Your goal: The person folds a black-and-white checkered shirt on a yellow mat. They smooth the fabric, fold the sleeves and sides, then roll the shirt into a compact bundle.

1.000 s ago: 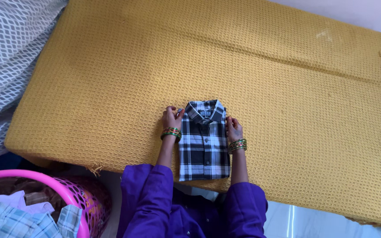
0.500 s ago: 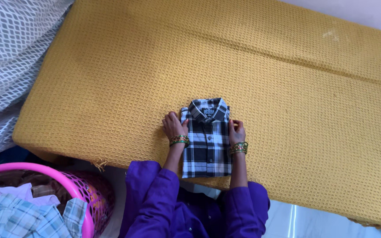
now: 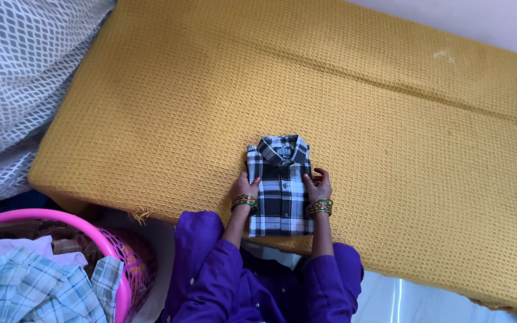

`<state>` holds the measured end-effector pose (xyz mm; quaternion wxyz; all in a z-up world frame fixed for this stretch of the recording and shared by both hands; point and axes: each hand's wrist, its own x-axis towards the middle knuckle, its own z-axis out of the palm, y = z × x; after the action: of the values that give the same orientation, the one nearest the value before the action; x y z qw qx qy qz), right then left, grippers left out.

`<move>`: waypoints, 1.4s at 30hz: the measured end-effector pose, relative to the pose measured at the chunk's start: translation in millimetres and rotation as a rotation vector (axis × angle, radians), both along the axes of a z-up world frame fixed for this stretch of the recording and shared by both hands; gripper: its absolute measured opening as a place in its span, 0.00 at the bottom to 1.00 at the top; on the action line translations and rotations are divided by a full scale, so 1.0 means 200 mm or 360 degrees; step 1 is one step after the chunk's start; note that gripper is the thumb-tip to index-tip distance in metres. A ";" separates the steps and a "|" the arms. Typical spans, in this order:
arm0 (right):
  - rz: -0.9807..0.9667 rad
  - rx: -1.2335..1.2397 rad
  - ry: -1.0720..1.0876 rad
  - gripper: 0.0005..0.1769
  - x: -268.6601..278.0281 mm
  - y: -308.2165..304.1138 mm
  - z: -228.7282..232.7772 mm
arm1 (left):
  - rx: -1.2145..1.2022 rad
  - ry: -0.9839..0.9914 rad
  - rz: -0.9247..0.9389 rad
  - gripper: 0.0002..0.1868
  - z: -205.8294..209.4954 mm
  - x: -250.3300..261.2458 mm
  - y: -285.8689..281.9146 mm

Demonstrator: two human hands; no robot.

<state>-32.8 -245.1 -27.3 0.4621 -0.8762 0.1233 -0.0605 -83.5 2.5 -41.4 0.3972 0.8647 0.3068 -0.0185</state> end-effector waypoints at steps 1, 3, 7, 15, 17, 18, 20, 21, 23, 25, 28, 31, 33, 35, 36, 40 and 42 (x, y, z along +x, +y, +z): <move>0.0027 -0.0013 -0.0015 0.28 0.00 -0.01 0.00 | -0.0006 0.0010 -0.0003 0.25 -0.01 -0.01 0.00; 0.0083 -0.0036 -0.0044 0.29 -0.01 -0.03 0.01 | 0.0032 -0.0116 -0.0007 0.28 -0.01 -0.03 0.00; 0.0085 -0.0240 -0.0061 0.27 -0.07 -0.11 0.02 | 0.0155 -0.0528 0.0039 0.30 0.06 0.02 -0.01; 0.0175 0.0831 -0.0016 0.23 -0.32 0.04 -0.01 | 0.0250 -0.0815 0.0103 0.18 0.16 0.19 0.01; -0.0005 0.1438 0.0182 0.24 -0.37 0.11 0.02 | 0.0263 -0.1147 -0.0018 0.16 0.19 0.14 -0.04; -0.0099 0.1740 0.0288 0.25 -0.39 0.13 0.05 | -0.0681 -0.1151 -0.0156 0.16 0.22 0.12 -0.10; -0.0191 0.2033 0.0385 0.27 -0.40 0.14 0.14 | -0.1032 -0.1193 -0.0673 0.16 0.31 0.02 -0.15; -0.0243 0.2148 0.0396 0.27 -0.40 0.14 0.19 | -0.0423 -0.1255 -0.1033 0.16 0.36 -0.07 -0.16; -0.0261 0.2325 0.0356 0.27 -0.41 0.11 0.29 | -0.0519 -0.1000 -0.1600 0.10 0.46 -0.17 -0.20; -0.0276 0.2429 0.0321 0.27 -0.45 0.08 0.36 | -0.0503 -0.0813 -0.2025 0.15 0.55 -0.23 -0.22; -0.0286 0.2499 0.0318 0.27 -0.52 0.08 0.40 | -0.0895 -0.0442 -0.2090 0.18 0.58 -0.21 -0.18; -0.0294 0.2528 0.0321 0.27 -0.56 0.10 0.41 | -0.1734 -0.0482 -0.1498 0.10 0.50 -0.04 -0.03; -0.0287 0.2540 0.0315 0.27 -0.56 0.10 0.42 | -0.2039 -0.1104 -0.0563 0.08 0.41 0.11 0.08; -0.0294 0.2545 0.0314 0.26 -0.55 0.08 0.42 | -0.1012 -0.0762 0.0264 0.10 0.31 0.27 0.18; -0.0303 0.2542 0.0314 0.26 -0.56 0.07 0.42 | -0.0627 -0.0758 0.0108 0.12 0.26 0.29 0.21; -0.0292 0.2557 0.0312 0.26 -0.50 0.06 0.44 | 0.0310 -0.0425 -0.0425 0.27 0.17 0.42 0.19; -0.0303 0.2569 0.0312 0.26 -0.50 0.07 0.44 | 0.0384 -0.0144 -0.0627 0.27 0.15 0.46 0.12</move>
<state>-133.5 -230.2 60.1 0.9306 -0.2608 0.2425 0.0848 8.6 27.2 -11.1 0.2930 0.9491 0.1140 -0.0201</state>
